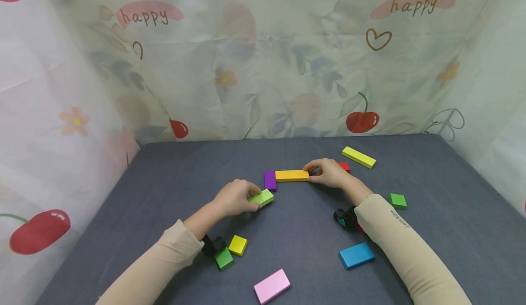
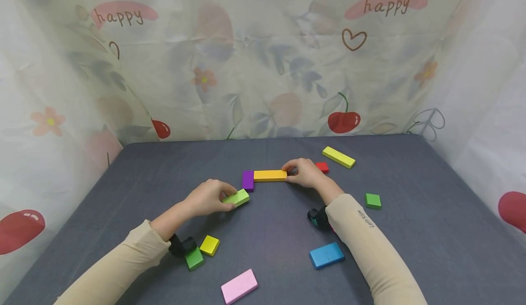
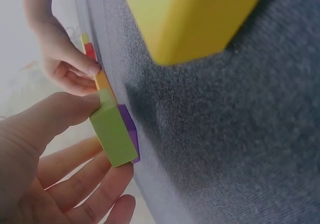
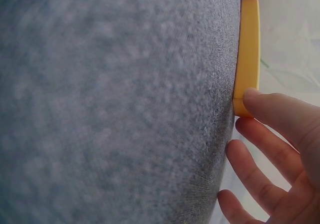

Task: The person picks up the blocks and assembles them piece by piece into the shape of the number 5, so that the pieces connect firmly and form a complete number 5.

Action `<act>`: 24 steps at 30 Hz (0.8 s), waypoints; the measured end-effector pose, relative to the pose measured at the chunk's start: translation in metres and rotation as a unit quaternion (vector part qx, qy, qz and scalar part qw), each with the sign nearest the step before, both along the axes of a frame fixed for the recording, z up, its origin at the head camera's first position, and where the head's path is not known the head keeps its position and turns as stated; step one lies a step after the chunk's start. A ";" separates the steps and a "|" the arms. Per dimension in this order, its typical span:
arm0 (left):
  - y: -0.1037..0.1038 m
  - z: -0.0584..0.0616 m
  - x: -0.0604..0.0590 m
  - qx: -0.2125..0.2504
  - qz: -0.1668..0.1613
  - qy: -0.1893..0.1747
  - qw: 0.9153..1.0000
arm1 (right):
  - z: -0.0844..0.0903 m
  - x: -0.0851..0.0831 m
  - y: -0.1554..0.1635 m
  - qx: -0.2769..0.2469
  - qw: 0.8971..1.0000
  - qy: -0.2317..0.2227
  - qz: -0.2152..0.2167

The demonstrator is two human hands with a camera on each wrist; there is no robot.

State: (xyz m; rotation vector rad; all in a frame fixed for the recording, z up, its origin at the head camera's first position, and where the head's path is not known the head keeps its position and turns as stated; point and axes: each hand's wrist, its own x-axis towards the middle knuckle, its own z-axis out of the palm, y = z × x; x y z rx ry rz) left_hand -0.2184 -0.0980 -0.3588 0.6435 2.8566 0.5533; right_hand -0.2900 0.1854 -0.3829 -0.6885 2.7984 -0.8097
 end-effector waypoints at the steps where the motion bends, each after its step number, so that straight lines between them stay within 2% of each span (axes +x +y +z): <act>1: 0.001 0.000 0.000 -0.004 -0.001 0.001 1.000 | 0.000 0.000 0.000 0.000 1.000 0.000 0.000; 15: 0.008 0.000 -0.001 -0.045 -0.001 0.001 0.999 | 0.000 -0.001 0.000 0.001 1.000 -0.005 -0.001; 24: 0.013 0.001 0.001 -0.054 -0.016 0.000 0.998 | 0.000 -0.001 -0.001 0.001 1.000 -0.008 -0.003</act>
